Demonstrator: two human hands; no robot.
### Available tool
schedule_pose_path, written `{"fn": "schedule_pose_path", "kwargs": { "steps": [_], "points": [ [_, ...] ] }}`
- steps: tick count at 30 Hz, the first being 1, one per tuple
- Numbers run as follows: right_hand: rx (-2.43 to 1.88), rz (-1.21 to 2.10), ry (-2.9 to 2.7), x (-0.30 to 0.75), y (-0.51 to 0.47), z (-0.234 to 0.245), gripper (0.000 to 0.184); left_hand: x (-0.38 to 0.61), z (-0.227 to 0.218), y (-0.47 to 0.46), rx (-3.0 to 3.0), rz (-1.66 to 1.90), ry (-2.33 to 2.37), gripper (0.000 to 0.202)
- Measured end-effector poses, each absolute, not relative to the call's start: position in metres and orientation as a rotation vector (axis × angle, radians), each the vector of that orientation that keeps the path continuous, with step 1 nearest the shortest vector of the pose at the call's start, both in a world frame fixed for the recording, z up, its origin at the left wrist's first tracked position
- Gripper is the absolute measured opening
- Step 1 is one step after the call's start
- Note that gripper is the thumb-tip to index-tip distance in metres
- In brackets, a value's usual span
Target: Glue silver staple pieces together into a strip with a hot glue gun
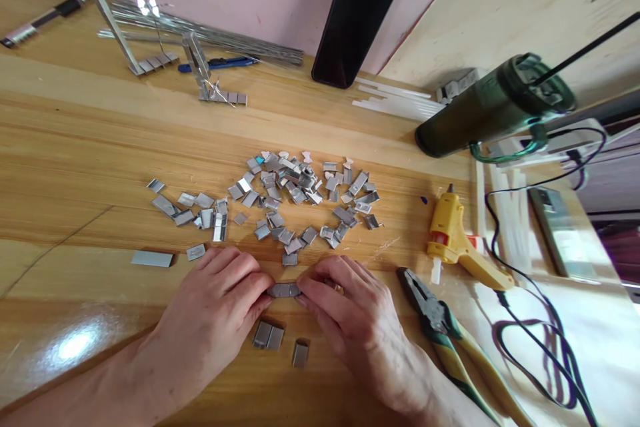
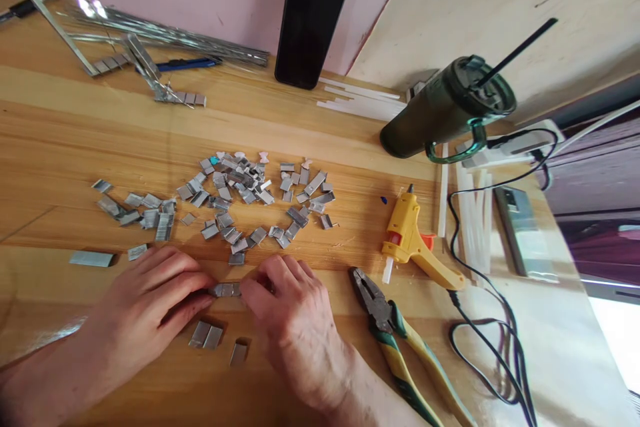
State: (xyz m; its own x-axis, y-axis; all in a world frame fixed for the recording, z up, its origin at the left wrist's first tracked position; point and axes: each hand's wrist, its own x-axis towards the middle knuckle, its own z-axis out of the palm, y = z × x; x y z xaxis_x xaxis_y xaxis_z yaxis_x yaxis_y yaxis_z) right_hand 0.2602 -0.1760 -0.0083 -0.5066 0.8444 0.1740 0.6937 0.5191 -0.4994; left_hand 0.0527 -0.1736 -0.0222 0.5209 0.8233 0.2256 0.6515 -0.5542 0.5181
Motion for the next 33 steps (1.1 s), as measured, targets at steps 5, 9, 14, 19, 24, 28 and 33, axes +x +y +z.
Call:
{"fn": "schedule_pose_path", "kwargs": {
  "steps": [5,9,14,19,24,28,33],
  "points": [
    [-1.267,0.513,-2.370,0.2601,-0.1762,-0.0078,0.015,0.0517,-0.0229,-0.1735,2.412,0.635,1.212,0.013],
    [-1.279,0.508,-2.367,0.2596,-0.1759,-0.0080,0.013,0.0519,-0.0256,-0.1752,2.398,0.626,1.216,0.013],
    [-1.273,0.514,-2.376,0.2589,-0.1756,-0.0083,0.014,0.0524,-0.0265,-0.1770,2.365,0.645,1.266,0.015],
    [-1.282,0.513,-2.387,0.2597,-0.1756,-0.0071,0.016,0.0516,-0.0225,-0.1744,2.398,0.606,1.229,0.015],
    [-1.282,0.506,-2.392,0.2605,-0.1766,-0.0077,0.017,0.0510,-0.0224,-0.1730,2.409,0.611,1.217,0.015],
    [-1.278,0.500,-2.400,0.2600,-0.1768,-0.0075,0.016,0.0513,-0.0225,-0.1734,2.412,0.622,1.227,0.014],
    [-1.276,0.517,-2.389,0.2598,-0.1753,-0.0071,0.017,0.0522,-0.0213,-0.1739,2.418,0.617,1.219,0.014]
  ]
}}
